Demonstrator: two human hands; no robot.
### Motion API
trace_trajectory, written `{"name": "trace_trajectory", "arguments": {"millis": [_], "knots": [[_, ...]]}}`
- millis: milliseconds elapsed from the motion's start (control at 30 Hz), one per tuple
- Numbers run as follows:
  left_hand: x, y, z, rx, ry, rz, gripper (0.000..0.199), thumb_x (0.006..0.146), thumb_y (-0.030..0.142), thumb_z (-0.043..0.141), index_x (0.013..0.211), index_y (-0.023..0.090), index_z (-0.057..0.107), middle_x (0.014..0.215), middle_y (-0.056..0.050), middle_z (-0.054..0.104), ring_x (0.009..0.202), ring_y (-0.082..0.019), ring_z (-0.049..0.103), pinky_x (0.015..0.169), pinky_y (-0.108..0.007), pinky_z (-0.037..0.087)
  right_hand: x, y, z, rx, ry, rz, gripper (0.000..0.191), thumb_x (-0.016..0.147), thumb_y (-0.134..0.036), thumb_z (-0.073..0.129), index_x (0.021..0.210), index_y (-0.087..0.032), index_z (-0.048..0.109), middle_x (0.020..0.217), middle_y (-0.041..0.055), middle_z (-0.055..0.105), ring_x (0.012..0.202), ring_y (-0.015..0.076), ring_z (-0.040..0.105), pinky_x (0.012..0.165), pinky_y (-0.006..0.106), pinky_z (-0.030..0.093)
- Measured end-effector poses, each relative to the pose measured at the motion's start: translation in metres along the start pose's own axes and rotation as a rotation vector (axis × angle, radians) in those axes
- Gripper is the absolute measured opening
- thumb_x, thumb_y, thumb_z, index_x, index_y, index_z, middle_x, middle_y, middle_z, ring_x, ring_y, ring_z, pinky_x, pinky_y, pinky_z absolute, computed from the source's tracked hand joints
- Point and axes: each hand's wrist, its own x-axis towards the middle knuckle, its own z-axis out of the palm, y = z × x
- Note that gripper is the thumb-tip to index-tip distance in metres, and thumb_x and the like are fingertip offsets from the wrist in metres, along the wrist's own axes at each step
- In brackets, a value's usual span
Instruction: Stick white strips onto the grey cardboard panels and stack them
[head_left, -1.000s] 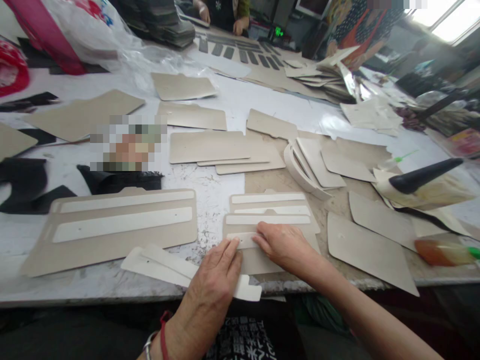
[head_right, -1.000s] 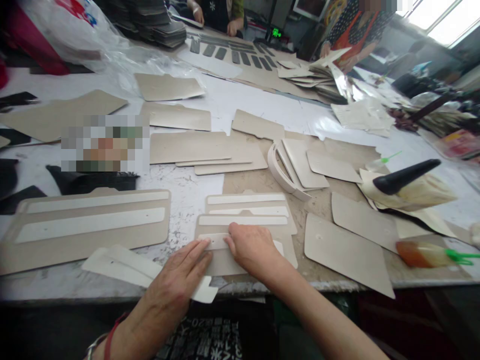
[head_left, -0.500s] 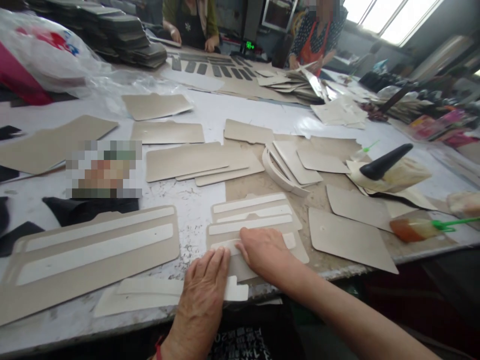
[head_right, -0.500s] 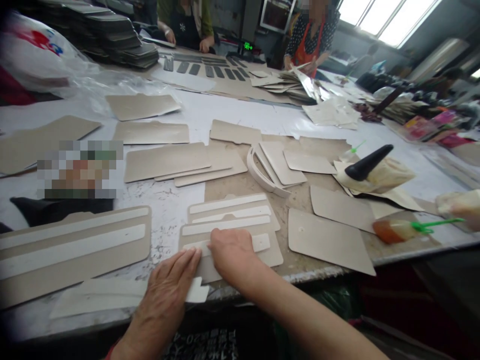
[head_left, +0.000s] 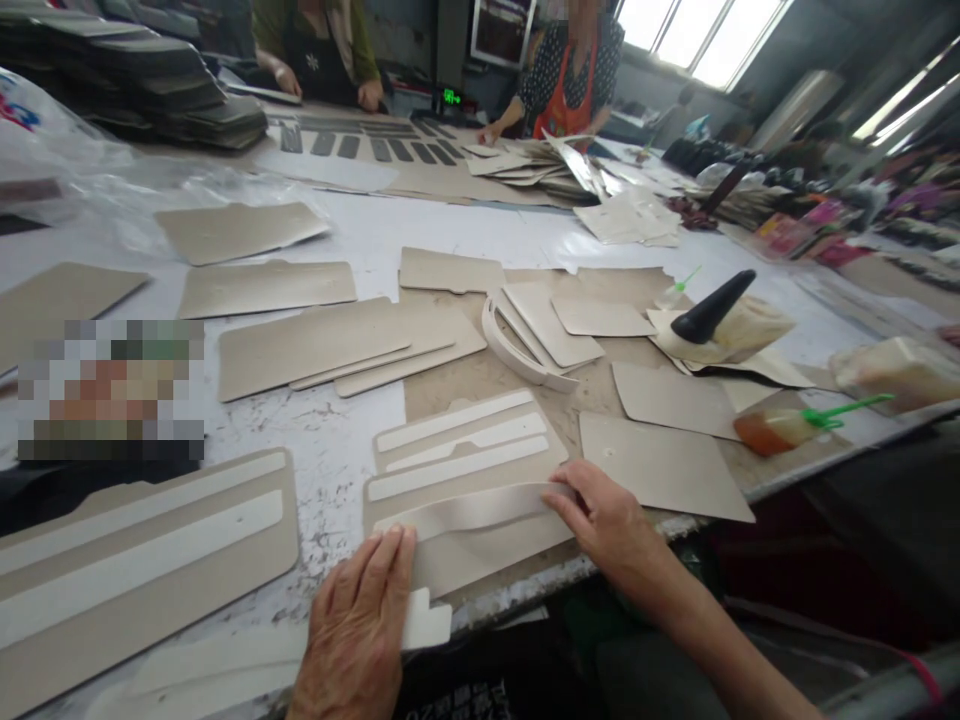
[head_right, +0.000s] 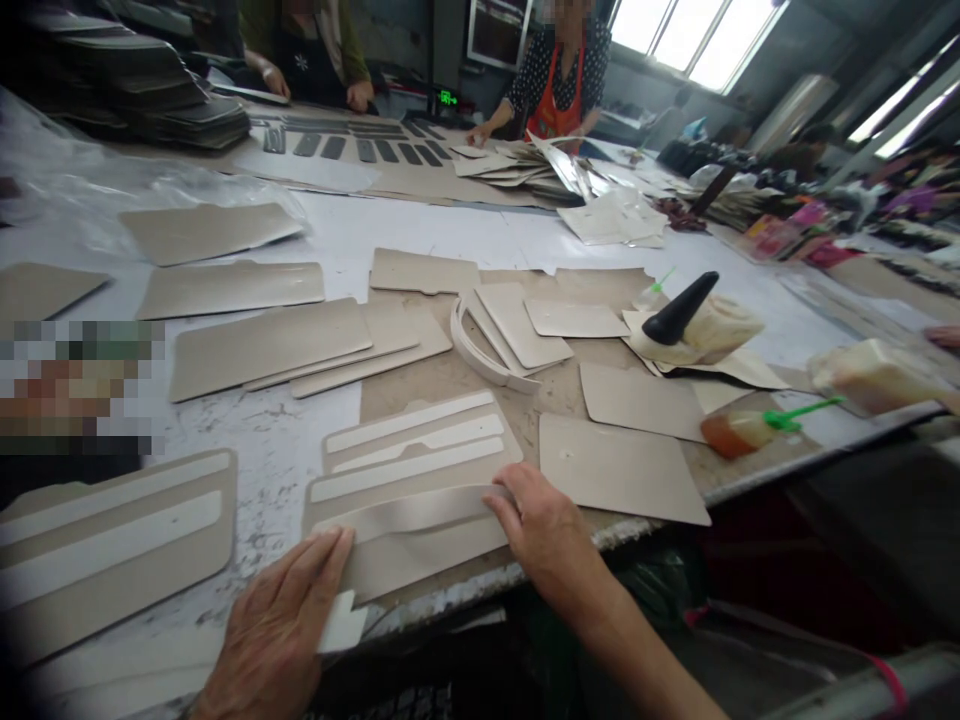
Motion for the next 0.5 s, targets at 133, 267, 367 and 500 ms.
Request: {"name": "trace_trajectory", "arguments": {"millis": [133, 267, 367, 500], "knots": [[0.002, -0.001, -0.002, 0.012, -0.023, 0.027, 0.077, 0.073, -0.003, 0.034, 0.141, 0.028, 0.014, 0.124, -0.010, 0.054, 0.114, -0.026, 0.044, 0.091, -0.041, 0.032, -0.026, 0.002, 0.019, -0.047, 0.172, -0.272, 0.021, 0.088, -0.010, 0.045, 0.104, -0.019, 0.055, 0.083, 0.0058, 0.060, 0.078, 0.0170, 0.056, 0.071, 0.028, 0.045], [0.003, -0.001, -0.005, 0.076, -0.063, 0.064, 0.081, 0.071, -0.006, 0.034, 0.142, 0.024, 0.010, 0.122, -0.012, 0.053, 0.114, -0.027, 0.044, 0.091, -0.041, 0.033, -0.036, 0.009, 0.028, 0.019, 0.154, -0.324, 0.032, 0.086, -0.005, 0.042, 0.114, -0.018, 0.052, 0.087, 0.0072, 0.060, 0.079, 0.0165, 0.056, 0.070, 0.027, 0.047], [0.003, 0.000, -0.007, 0.070, -0.106, 0.050, 0.089, 0.064, -0.009, 0.033, 0.142, 0.026, 0.009, 0.125, -0.011, 0.051, 0.115, -0.027, 0.043, 0.093, -0.042, 0.032, -0.027, 0.012, 0.027, 0.131, 0.164, -0.172, 0.022, 0.089, -0.013, 0.043, 0.107, -0.019, 0.054, 0.086, 0.0056, 0.060, 0.079, 0.0157, 0.058, 0.072, 0.026, 0.047], [0.004, -0.002, -0.009, 0.074, -0.127, 0.052, 0.090, 0.063, -0.007, 0.035, 0.141, 0.028, 0.009, 0.125, -0.010, 0.050, 0.114, -0.028, 0.043, 0.093, -0.041, 0.033, -0.005, 0.013, 0.022, 0.194, 0.159, 0.137, 0.014, 0.087, -0.028, 0.051, 0.096, -0.019, 0.056, 0.074, 0.0003, 0.058, 0.068, 0.0151, 0.057, 0.066, 0.025, 0.047]]}}
